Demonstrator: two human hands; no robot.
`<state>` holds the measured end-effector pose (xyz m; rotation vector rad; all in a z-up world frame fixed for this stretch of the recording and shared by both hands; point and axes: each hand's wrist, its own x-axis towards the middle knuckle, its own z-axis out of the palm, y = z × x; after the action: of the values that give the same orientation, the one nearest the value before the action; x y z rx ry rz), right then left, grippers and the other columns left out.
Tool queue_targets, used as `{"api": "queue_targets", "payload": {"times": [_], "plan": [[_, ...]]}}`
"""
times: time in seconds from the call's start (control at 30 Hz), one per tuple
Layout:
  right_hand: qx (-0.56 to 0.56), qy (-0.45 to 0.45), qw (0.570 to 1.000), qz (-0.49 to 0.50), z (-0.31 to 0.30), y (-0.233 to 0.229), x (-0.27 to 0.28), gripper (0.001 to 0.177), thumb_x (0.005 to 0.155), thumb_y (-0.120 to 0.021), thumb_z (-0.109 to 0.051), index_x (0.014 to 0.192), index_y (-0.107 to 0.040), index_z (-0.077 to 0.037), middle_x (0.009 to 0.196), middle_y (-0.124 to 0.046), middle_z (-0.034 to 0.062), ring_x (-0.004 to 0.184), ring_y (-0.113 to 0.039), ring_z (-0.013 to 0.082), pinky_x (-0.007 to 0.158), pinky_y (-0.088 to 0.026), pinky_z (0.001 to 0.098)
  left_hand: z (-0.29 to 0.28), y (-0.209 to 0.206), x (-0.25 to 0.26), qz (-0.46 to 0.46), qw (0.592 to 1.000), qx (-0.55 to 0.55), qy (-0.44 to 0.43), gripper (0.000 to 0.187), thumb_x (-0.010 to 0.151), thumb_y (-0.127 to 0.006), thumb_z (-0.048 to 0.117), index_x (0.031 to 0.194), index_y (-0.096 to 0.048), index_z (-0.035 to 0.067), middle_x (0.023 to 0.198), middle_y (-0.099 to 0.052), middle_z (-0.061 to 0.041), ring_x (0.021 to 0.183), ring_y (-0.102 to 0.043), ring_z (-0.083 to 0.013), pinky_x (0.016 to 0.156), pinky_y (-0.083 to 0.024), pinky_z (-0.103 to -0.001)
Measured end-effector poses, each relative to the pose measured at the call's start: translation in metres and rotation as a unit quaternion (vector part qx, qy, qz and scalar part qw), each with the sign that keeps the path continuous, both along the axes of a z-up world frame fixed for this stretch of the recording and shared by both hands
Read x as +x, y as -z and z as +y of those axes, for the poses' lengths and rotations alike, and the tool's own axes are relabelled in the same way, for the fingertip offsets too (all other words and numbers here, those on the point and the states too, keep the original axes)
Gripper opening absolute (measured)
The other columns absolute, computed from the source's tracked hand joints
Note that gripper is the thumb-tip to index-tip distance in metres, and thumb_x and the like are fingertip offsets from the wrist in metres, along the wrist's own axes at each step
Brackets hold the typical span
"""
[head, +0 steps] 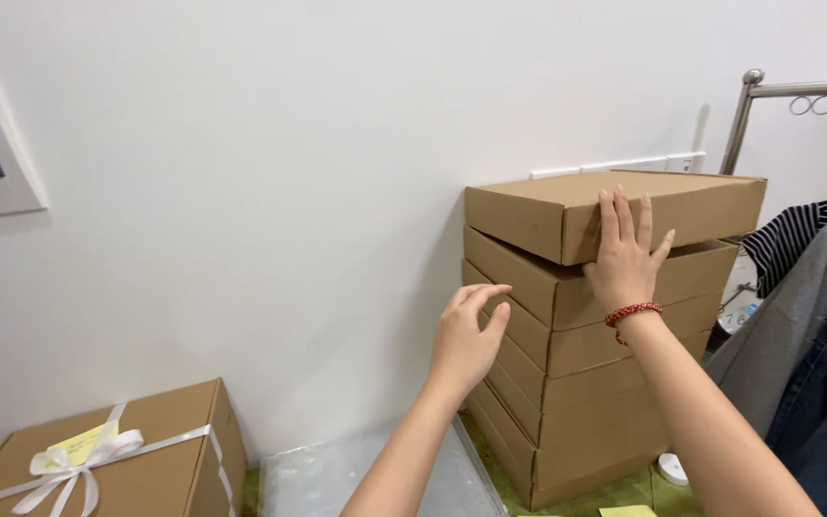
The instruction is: Packing a fabric roll into a plastic bag and cardboard box, then tying it with a ribbon
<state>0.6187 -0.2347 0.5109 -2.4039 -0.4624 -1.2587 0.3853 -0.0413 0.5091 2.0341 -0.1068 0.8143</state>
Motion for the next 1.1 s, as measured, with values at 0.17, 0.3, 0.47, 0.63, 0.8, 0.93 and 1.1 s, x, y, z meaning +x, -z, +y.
{"api": "queue_targets", "payload": {"times": [0.17,0.3,0.47,0.63,0.8,0.93,1.1], "plan": [[-0.037,0.012,0.998,-0.041,-0.030,-0.006,0.044,0.115,0.062,-0.087,-0.005,0.162,-0.035,-0.032,0.167,-0.037,-0.0063,0.165,-0.019,0.0239,0.124,-0.017,0.0820,-0.011,0.001,0.029,0.029,0.997,-0.050,0.044,0.042,0.104,-0.061,0.035,0.143,-0.067,0.018,0.143,-0.061,-0.016,0.134,-0.063,-0.0358,0.104,-0.055,-0.050],[-0.021,-0.030,0.995,-0.095,-0.027,0.001,0.009,0.108,0.062,-0.081,-0.006,0.160,-0.042,-0.028,0.158,-0.044,-0.0018,0.159,-0.031,0.0268,0.122,-0.018,0.0853,-0.015,-0.006,0.033,0.070,0.988,-0.121,0.063,0.067,0.100,-0.068,0.046,0.152,-0.057,0.005,0.151,-0.060,-0.022,0.131,-0.068,-0.0316,0.099,-0.061,-0.043],[-0.025,-0.116,0.967,-0.227,-0.003,0.018,-0.052,0.109,0.054,-0.088,0.004,0.156,-0.056,-0.017,0.153,-0.053,0.0076,0.153,-0.040,0.0374,0.122,-0.014,0.0834,-0.049,-0.054,-0.018,0.102,0.918,-0.351,0.152,0.120,0.093,-0.067,0.066,0.170,0.000,0.004,0.170,-0.013,-0.037,0.151,-0.030,-0.0592,0.107,-0.054,-0.062],[-0.063,-0.156,0.952,-0.255,0.013,0.020,-0.103,0.114,0.052,-0.087,0.004,0.158,-0.055,-0.021,0.158,-0.051,0.0069,0.156,-0.037,0.0371,0.127,-0.008,0.0764,-0.048,-0.061,-0.033,0.063,0.873,-0.467,0.126,0.116,0.092,-0.076,0.043,0.170,0.005,0.013,0.170,-0.002,-0.037,0.148,-0.030,-0.0657,0.101,-0.053,-0.070],[-0.054,-0.220,0.946,-0.233,0.003,0.030,-0.133,0.129,0.044,-0.099,-0.029,0.163,-0.049,-0.025,0.172,-0.036,0.0153,0.162,-0.020,0.0447,0.122,0.001,0.0789,-0.014,-0.041,-0.088,0.034,0.855,-0.512,0.080,0.107,0.089,-0.074,0.031,0.172,-0.007,0.019,0.171,-0.007,-0.035,0.146,-0.037,-0.0649,0.097,-0.057,-0.070],[0.167,-0.266,0.943,-0.112,-0.014,0.042,-0.158,0.106,0.083,-0.067,-0.063,0.169,-0.028,-0.015,0.178,-0.013,0.0204,0.164,-0.010,0.0408,0.129,-0.008,0.0690,0.039,-0.006,-0.144,0.028,0.860,-0.509,0.011,0.093,0.089,-0.063,0.024,0.172,-0.020,0.028,0.147,-0.036,-0.027,0.134,-0.049,-0.0478,0.103,-0.057,-0.064],[0.345,-0.293,0.891,0.034,-0.018,0.060,-0.201,0.059,0.109,-0.059,-0.030,0.159,-0.039,-0.009,0.173,-0.029,0.0178,0.155,-0.035,0.0347,0.109,-0.045,0.0536,0.086,0.054,-0.210,0.034,0.824,-0.563,-0.054,0.091,0.082,-0.054,0.019,0.169,-0.032,0.035,0.161,-0.054,-0.007,0.135,-0.058,-0.0348,0.103,-0.054,-0.068]]}}
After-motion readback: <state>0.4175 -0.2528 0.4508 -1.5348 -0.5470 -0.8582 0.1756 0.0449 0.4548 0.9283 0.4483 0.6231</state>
